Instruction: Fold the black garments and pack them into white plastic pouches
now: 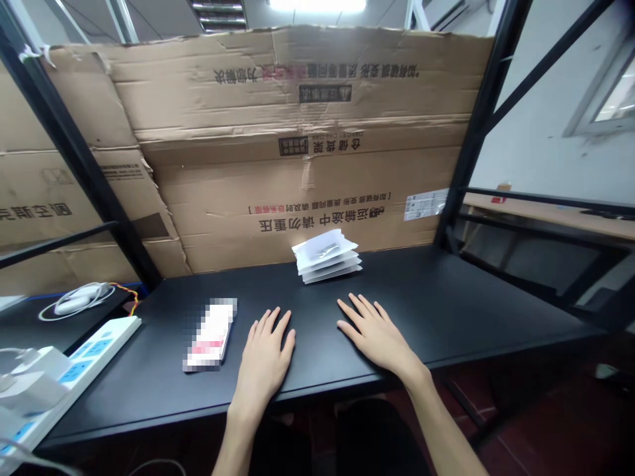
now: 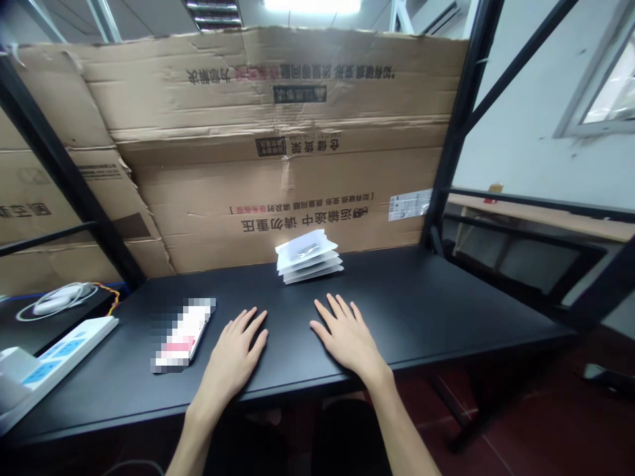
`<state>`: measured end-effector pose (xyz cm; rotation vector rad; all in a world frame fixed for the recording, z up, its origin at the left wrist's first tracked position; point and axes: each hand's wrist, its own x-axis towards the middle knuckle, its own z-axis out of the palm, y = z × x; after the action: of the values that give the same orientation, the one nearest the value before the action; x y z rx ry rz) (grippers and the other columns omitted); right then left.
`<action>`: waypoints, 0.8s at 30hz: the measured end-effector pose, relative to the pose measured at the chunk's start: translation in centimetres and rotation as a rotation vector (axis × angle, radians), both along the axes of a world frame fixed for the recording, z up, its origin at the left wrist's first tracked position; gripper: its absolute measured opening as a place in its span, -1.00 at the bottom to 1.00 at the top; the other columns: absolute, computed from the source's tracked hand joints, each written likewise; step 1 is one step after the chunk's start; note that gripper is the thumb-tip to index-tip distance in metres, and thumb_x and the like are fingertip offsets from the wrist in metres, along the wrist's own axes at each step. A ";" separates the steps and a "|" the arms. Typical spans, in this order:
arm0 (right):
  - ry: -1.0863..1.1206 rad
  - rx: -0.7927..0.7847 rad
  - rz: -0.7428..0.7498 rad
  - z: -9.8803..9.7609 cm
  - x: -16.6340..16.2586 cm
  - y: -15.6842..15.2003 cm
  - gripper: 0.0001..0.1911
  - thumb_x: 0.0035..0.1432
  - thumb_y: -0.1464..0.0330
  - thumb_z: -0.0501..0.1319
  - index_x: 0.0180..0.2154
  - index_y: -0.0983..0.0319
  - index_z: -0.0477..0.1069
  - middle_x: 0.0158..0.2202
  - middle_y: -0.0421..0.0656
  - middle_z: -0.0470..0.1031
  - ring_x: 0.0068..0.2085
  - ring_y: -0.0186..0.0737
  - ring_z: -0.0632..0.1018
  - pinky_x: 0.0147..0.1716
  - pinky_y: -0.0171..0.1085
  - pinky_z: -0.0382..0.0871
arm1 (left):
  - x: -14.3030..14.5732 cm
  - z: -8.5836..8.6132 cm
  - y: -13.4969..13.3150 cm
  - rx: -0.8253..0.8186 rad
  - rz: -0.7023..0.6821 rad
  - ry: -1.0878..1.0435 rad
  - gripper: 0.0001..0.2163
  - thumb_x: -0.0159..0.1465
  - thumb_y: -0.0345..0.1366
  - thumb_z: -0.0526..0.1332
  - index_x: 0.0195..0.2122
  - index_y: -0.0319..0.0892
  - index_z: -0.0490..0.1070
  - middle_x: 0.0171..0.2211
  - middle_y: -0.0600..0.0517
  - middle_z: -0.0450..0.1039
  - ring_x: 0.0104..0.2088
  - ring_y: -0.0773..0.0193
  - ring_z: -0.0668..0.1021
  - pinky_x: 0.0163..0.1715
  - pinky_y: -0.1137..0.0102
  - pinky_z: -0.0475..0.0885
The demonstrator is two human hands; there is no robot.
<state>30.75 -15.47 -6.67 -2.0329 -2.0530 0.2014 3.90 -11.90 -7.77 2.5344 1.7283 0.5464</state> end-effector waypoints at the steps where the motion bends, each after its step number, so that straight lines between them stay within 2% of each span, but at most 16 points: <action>1: 0.001 0.002 0.000 0.0 0.0 0.0 -0.27 0.51 -0.11 -0.17 0.53 0.01 0.09 0.60 -0.13 -0.03 0.59 -0.03 -0.03 0.52 0.11 -0.16 | 0.0 0.0 0.0 0.001 0.000 0.001 -0.53 0.58 -0.13 -0.01 0.45 -0.07 0.32 0.49 -0.04 0.23 0.51 -0.01 0.24 0.49 -0.04 0.16; 24: 0.010 -0.002 -0.002 0.0 0.0 0.0 -0.27 0.51 -0.11 -0.17 0.53 0.00 0.08 0.60 -0.15 -0.04 0.59 -0.03 -0.03 0.52 0.13 -0.18 | 0.0 -0.4 0.1 0.034 -0.003 -0.032 -0.55 0.56 -0.13 0.03 0.42 -0.06 0.36 0.47 -0.06 0.28 0.50 -0.02 0.27 0.48 -0.05 0.19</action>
<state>30.76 -15.47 -6.67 -2.0318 -2.0454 0.2128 3.86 -11.85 -8.15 2.5362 1.7191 0.6176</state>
